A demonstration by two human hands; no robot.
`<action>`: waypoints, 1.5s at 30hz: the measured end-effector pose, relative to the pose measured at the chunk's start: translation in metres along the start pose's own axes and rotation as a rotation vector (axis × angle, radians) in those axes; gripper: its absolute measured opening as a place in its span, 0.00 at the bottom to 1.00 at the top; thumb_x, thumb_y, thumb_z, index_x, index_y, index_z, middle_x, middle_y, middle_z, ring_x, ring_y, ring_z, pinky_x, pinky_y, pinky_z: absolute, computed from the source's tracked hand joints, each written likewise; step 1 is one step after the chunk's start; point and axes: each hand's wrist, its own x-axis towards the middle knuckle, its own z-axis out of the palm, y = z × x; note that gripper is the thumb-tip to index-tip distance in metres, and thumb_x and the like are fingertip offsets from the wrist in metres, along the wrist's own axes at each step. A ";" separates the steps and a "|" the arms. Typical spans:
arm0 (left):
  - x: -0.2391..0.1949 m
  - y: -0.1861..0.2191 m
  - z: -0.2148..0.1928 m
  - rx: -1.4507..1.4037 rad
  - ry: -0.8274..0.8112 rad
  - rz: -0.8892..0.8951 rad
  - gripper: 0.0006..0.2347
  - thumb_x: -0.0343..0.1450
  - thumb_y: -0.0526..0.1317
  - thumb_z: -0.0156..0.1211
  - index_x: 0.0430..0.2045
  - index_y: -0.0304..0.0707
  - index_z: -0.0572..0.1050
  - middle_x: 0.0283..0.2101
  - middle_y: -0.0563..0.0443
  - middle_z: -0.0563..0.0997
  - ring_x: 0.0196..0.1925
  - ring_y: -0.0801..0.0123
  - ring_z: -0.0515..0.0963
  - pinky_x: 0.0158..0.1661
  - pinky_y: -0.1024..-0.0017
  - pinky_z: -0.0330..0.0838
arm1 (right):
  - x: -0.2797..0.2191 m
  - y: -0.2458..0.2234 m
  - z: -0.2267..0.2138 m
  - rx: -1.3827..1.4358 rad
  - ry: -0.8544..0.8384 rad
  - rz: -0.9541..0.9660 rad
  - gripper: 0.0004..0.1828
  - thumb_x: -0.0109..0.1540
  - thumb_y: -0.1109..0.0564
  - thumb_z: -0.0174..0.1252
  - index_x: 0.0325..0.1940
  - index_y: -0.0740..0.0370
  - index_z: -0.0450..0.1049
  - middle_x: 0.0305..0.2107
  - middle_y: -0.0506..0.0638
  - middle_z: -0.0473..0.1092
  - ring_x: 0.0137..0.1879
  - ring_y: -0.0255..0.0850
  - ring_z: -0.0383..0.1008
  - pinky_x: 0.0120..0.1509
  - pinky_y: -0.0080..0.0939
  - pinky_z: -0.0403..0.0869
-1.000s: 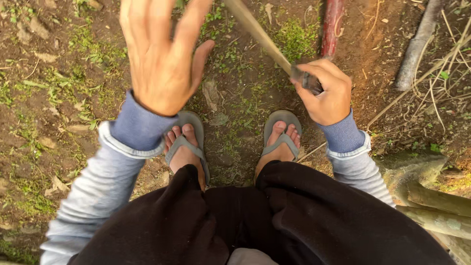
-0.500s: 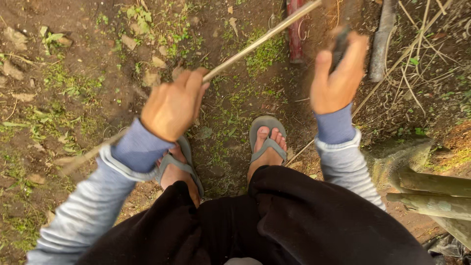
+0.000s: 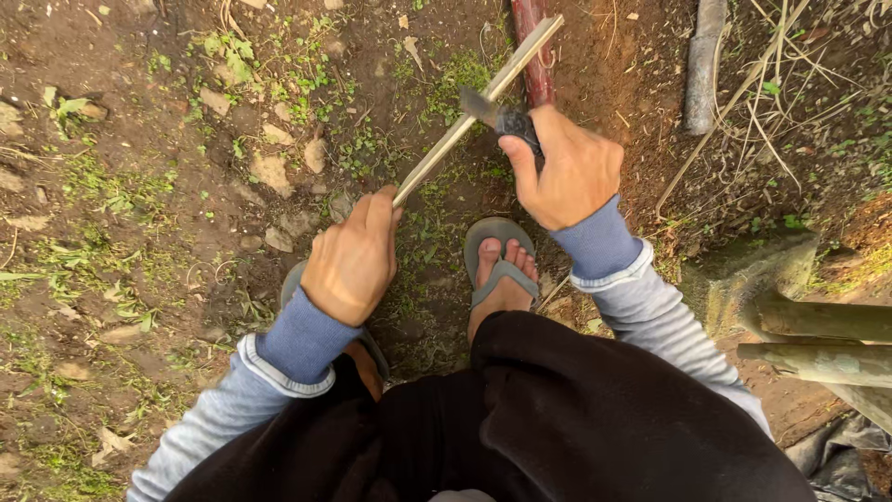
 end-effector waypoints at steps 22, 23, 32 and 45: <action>-0.004 0.003 0.007 0.036 -0.009 -0.013 0.11 0.79 0.37 0.47 0.53 0.32 0.67 0.37 0.38 0.78 0.23 0.45 0.80 0.23 0.52 0.73 | -0.011 -0.017 0.002 0.084 -0.034 0.001 0.19 0.70 0.43 0.60 0.36 0.60 0.70 0.22 0.56 0.70 0.27 0.54 0.74 0.33 0.52 0.70; -0.006 0.004 0.008 0.024 -0.003 0.002 0.11 0.79 0.37 0.46 0.53 0.31 0.66 0.36 0.38 0.78 0.23 0.45 0.79 0.24 0.52 0.73 | -0.018 -0.011 0.010 0.075 -0.044 0.018 0.20 0.70 0.43 0.60 0.35 0.60 0.69 0.21 0.56 0.70 0.26 0.54 0.73 0.33 0.53 0.69; -0.011 0.000 -0.003 -0.051 -0.065 -0.060 0.10 0.79 0.36 0.45 0.52 0.31 0.66 0.39 0.34 0.79 0.20 0.46 0.79 0.18 0.53 0.72 | 0.032 0.127 -0.019 -0.220 0.283 0.248 0.23 0.78 0.43 0.48 0.40 0.63 0.73 0.30 0.58 0.74 0.34 0.54 0.74 0.38 0.55 0.71; -0.002 -0.001 0.018 0.097 -0.052 -0.053 0.13 0.78 0.37 0.47 0.55 0.30 0.66 0.39 0.35 0.77 0.22 0.45 0.79 0.22 0.52 0.73 | -0.024 0.003 0.039 -0.004 -0.080 0.028 0.18 0.71 0.42 0.59 0.40 0.58 0.71 0.23 0.55 0.72 0.28 0.55 0.75 0.33 0.55 0.69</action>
